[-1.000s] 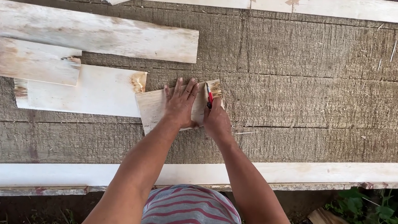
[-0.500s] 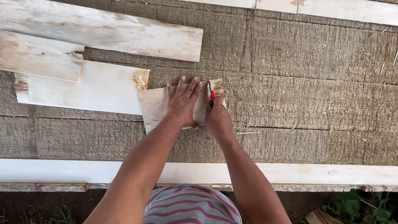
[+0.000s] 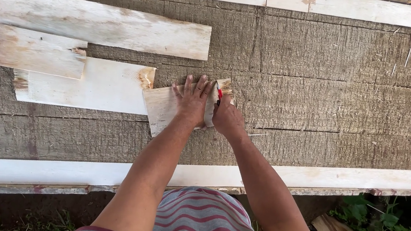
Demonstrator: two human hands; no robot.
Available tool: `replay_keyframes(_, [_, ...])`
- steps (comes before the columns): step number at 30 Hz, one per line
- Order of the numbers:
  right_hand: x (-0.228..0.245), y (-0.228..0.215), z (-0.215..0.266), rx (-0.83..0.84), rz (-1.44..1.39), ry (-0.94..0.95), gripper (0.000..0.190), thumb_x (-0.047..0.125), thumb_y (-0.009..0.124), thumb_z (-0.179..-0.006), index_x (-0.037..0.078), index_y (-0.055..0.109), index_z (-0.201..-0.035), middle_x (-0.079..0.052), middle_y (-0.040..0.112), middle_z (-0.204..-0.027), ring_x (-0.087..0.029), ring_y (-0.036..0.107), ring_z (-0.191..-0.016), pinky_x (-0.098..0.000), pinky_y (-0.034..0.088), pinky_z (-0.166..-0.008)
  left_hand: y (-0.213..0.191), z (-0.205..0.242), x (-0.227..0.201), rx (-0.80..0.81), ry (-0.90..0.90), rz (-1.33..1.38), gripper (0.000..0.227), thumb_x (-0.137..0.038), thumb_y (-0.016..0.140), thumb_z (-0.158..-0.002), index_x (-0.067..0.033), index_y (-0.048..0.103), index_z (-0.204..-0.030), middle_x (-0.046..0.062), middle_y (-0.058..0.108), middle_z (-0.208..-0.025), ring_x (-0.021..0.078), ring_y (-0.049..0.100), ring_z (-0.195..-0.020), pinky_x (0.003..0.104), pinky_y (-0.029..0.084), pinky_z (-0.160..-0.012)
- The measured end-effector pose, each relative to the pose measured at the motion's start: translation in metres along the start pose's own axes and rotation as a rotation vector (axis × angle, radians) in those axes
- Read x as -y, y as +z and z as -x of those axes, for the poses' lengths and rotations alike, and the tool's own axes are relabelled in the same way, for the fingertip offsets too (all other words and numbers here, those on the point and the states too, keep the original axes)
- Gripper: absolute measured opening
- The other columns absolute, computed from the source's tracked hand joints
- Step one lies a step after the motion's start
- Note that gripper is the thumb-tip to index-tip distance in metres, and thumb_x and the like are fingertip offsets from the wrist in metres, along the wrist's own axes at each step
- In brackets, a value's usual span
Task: The person trims and prepares thin strips of wood by hand using a utility knife.
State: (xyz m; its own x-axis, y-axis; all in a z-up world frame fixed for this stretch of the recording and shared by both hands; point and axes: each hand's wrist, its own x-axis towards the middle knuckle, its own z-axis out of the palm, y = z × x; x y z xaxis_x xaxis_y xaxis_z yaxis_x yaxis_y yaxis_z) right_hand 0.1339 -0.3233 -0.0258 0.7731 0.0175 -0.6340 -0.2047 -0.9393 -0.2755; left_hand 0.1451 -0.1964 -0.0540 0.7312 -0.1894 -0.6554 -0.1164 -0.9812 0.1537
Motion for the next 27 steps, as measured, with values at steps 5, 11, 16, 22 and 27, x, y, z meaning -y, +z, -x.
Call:
replay_keyframes(5, [-0.006, 0.003, 0.006, 0.043, 0.002, 0.015, 0.033, 0.041, 0.036, -0.104, 0.010, 0.040, -0.116, -0.028, 0.071, -0.106, -0.050, 0.070, -0.107, -0.0592, 0.055, -0.090, -0.015, 0.011, -0.006, 0.044, -0.021, 0.000, 0.139, -0.037, 0.092, -0.066, -0.0323, -0.005, -0.165, -0.006, -0.015, -0.174, 0.0406, -0.013, -0.157, 0.083, 0.005, -0.115])
replay_keyframes(11, [-0.011, 0.010, 0.027, 0.067, -0.047, 0.024, 0.031, 0.039, 0.036, -0.104, 0.010, 0.041, -0.114, -0.029, 0.071, -0.105, -0.051, 0.069, -0.107, -0.0594, 0.054, -0.091, -0.007, 0.006, -0.005, 0.063, -0.030, -0.014, 0.144, -0.047, 0.095, -0.063, -0.0310, -0.004, -0.166, -0.004, -0.014, -0.174, 0.0414, -0.012, -0.157, 0.084, 0.006, -0.115])
replay_keyframes(16, [-0.018, 0.019, 0.038, 0.057, -0.056, 0.033, 0.029, 0.038, 0.034, -0.104, 0.010, 0.041, -0.111, -0.027, 0.071, -0.102, -0.051, 0.070, -0.104, -0.0587, 0.055, -0.089, -0.017, 0.015, -0.006, 0.046, -0.015, -0.023, 0.141, -0.052, 0.095, -0.065, -0.0327, -0.003, -0.166, -0.003, -0.013, -0.174, 0.0407, -0.009, -0.158, 0.080, 0.012, -0.117])
replay_keyframes(22, [-0.025, 0.026, 0.044, 0.015, -0.042, -0.005, 0.024, 0.033, 0.033, -0.106, 0.010, 0.042, -0.110, -0.027, 0.072, -0.097, -0.049, 0.073, -0.097, -0.0568, 0.056, -0.084, -0.015, 0.009, -0.007, 0.044, 0.011, -0.082, 0.136, -0.054, 0.095, -0.062, -0.0520, 0.002, -0.162, 0.002, -0.010, -0.175, 0.0456, -0.004, -0.157, 0.082, 0.017, -0.114])
replay_keyframes(27, [-0.029, 0.032, 0.049, -0.012, -0.011, -0.029, 0.027, 0.034, 0.036, -0.106, 0.009, 0.042, -0.113, -0.025, 0.073, -0.094, -0.048, 0.074, -0.093, -0.0572, 0.056, -0.081, -0.012, 0.004, -0.006, 0.062, -0.003, -0.075, 0.134, -0.054, 0.094, -0.065, -0.0527, 0.002, -0.162, 0.004, -0.011, -0.174, 0.0464, -0.005, -0.157, 0.082, 0.017, -0.113])
